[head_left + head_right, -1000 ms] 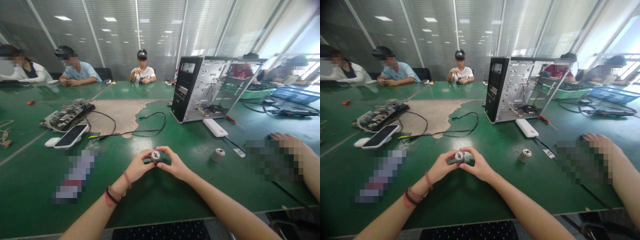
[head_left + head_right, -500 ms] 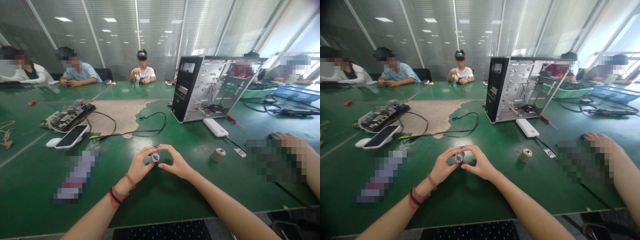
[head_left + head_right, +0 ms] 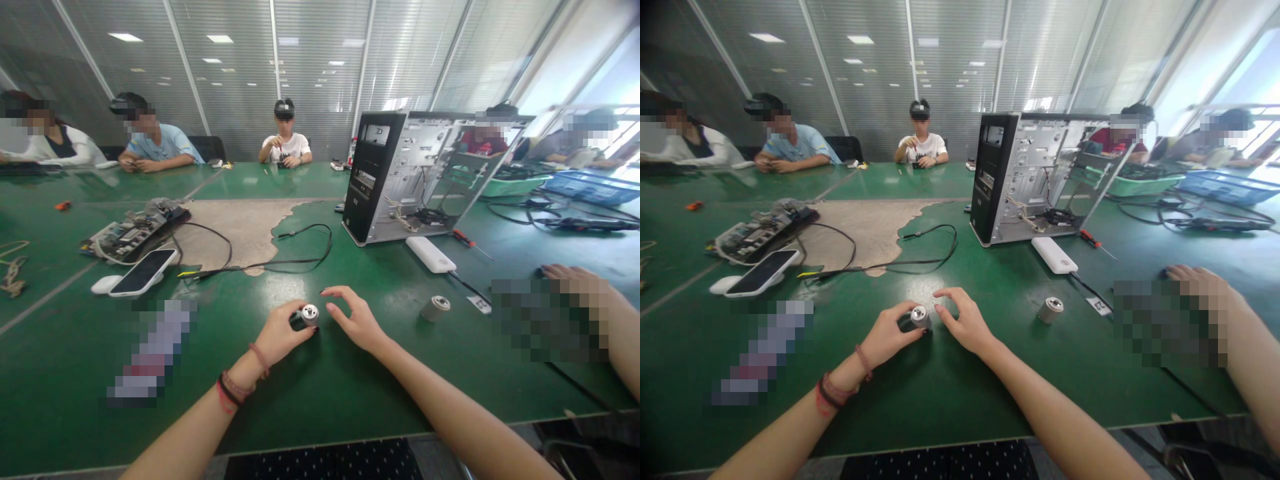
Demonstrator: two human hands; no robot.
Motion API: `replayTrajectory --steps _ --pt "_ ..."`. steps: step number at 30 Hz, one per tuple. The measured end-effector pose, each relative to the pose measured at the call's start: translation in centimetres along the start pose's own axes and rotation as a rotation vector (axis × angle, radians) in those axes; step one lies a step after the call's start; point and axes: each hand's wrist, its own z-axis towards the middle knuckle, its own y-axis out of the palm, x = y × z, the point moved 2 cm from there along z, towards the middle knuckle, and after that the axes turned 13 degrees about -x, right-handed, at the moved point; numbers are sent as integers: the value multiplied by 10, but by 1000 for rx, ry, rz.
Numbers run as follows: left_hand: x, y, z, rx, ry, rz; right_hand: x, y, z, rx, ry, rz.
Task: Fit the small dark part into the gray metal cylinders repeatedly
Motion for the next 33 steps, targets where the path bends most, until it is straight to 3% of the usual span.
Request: replayTrajectory --steps 7,15,23,28,33 --pt "0 2 2 -93 -17 48 -5 5 0 -30 -32 -9" --pt "1 2 3 -89 66 100 -18 11 1 -93 -160 4" --pt "1 1 3 -108 74 133 -19 16 3 -104 -147 15" --pt "5 0 3 -113 46 132 -21 17 4 -52 -109 43" --pt "5 -2 2 -119 66 123 -19 1 5 68 -46 95"
